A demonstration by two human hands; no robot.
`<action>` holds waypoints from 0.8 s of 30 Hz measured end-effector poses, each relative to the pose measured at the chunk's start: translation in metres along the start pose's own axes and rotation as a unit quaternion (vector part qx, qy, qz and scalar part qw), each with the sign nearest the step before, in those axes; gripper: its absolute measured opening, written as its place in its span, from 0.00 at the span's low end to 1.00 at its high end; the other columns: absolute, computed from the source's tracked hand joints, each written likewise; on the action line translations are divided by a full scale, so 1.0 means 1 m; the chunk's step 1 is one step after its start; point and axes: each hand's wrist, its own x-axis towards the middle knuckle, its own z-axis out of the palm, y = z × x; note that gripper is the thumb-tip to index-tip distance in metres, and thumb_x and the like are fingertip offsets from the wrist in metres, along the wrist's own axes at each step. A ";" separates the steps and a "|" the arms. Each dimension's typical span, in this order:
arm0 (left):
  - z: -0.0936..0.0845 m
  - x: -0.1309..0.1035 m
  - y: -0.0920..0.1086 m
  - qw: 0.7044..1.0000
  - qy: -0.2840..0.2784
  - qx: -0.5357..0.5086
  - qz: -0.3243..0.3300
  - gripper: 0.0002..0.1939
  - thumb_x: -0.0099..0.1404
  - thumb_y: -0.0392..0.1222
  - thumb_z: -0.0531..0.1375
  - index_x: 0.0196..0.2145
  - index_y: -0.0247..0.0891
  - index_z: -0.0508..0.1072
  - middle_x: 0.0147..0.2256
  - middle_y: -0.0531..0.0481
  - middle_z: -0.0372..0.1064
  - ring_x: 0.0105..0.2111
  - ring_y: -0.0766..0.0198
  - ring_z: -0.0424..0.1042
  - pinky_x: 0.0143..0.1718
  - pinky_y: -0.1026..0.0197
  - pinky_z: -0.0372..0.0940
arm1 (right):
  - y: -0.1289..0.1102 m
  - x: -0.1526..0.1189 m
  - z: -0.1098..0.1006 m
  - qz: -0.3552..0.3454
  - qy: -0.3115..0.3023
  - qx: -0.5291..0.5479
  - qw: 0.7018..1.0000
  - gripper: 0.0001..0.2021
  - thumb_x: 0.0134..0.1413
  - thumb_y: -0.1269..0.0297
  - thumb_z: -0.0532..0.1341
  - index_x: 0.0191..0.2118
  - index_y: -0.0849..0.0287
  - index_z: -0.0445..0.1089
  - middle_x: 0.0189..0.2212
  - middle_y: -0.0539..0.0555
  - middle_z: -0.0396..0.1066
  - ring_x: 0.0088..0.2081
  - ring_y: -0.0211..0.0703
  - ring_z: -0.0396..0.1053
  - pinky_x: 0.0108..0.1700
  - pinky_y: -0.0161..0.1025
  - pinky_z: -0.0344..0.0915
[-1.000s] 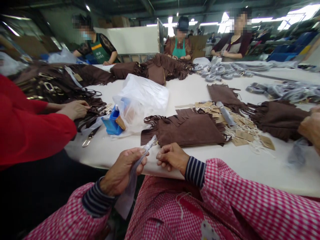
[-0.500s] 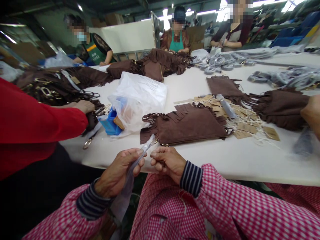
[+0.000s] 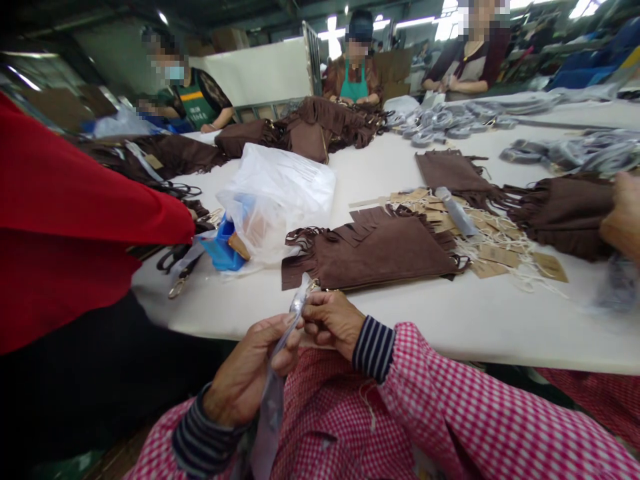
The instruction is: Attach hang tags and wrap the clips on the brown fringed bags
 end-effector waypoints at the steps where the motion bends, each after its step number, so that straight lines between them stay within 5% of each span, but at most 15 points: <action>1: -0.001 0.000 -0.001 1.000 -0.003 0.006 -0.003 0.12 0.58 0.41 0.68 0.32 0.29 0.74 0.20 0.55 0.64 0.14 0.79 0.55 0.15 0.74 0.48 | -0.002 0.001 0.000 0.011 -0.005 -0.007 1.000 0.16 0.35 0.65 0.75 0.28 0.63 0.68 0.18 0.46 0.67 0.15 0.25 0.53 0.13 0.23 0.41; 6: 0.000 0.004 -0.010 0.989 0.007 0.125 0.078 0.14 0.65 0.47 0.62 0.31 0.31 0.73 0.22 0.52 0.68 0.15 0.77 0.58 0.17 0.71 0.50 | -0.005 0.005 0.005 0.037 -0.002 -0.057 0.998 0.09 0.44 0.67 0.68 0.26 0.62 0.66 0.13 0.44 0.62 0.12 0.26 0.53 0.12 0.23 0.42; 9: 0.001 0.004 -0.008 0.936 0.035 0.313 0.161 0.16 0.70 0.49 0.55 0.32 0.34 0.73 0.24 0.52 0.69 0.16 0.73 0.61 0.20 0.68 0.55 | -0.002 -0.003 0.002 0.006 0.028 -0.089 0.996 0.04 0.48 0.69 0.62 0.26 0.62 0.67 0.13 0.47 0.65 0.11 0.28 0.54 0.11 0.24 0.45; 11: 0.002 0.002 -0.005 0.845 0.069 0.490 0.204 0.14 0.72 0.45 0.52 0.36 0.37 0.75 0.26 0.51 0.71 0.19 0.69 0.65 0.24 0.66 0.58 | -0.001 -0.013 -0.002 -0.006 0.062 -0.098 0.993 0.03 0.51 0.70 0.59 0.28 0.62 0.67 0.16 0.50 0.69 0.12 0.29 0.57 0.11 0.24 0.47; 14: 0.003 -0.003 -0.006 0.642 0.145 0.714 0.238 0.11 0.69 0.36 0.53 0.39 0.39 0.75 0.30 0.48 0.73 0.28 0.62 0.70 0.31 0.62 0.58 | -0.006 -0.026 -0.004 0.002 0.097 -0.085 0.992 0.07 0.58 0.66 0.56 0.33 0.62 0.68 0.21 0.52 0.72 0.14 0.30 0.61 0.12 0.24 0.49; 16: 0.004 -0.006 -0.012 0.562 0.173 0.769 0.251 0.10 0.67 0.32 0.55 0.39 0.38 0.76 0.30 0.46 0.72 0.29 0.58 0.70 0.32 0.60 0.57 | -0.009 -0.029 -0.002 0.028 0.093 -0.080 0.992 0.14 0.64 0.59 0.53 0.33 0.63 0.69 0.22 0.53 0.72 0.15 0.30 0.63 0.13 0.24 0.51; 19: 0.007 -0.010 -0.026 0.541 0.193 0.758 0.309 0.11 0.67 0.33 0.53 0.38 0.37 0.76 0.28 0.44 0.69 0.30 0.56 0.69 0.34 0.58 0.57 | -0.011 -0.027 0.005 0.059 0.102 -0.102 0.988 0.22 0.64 0.50 0.55 0.29 0.64 0.69 0.20 0.54 0.71 0.15 0.31 0.64 0.15 0.25 0.52; 24: 0.003 -0.011 -0.032 0.563 0.185 0.740 0.319 0.12 0.69 0.34 0.51 0.41 0.37 0.75 0.30 0.42 0.68 0.33 0.53 0.69 0.38 0.54 0.57 | -0.002 -0.017 0.007 -0.019 0.091 -0.143 0.985 0.18 0.54 0.55 0.65 0.22 0.62 0.66 0.15 0.49 0.67 0.13 0.27 0.57 0.15 0.26 0.48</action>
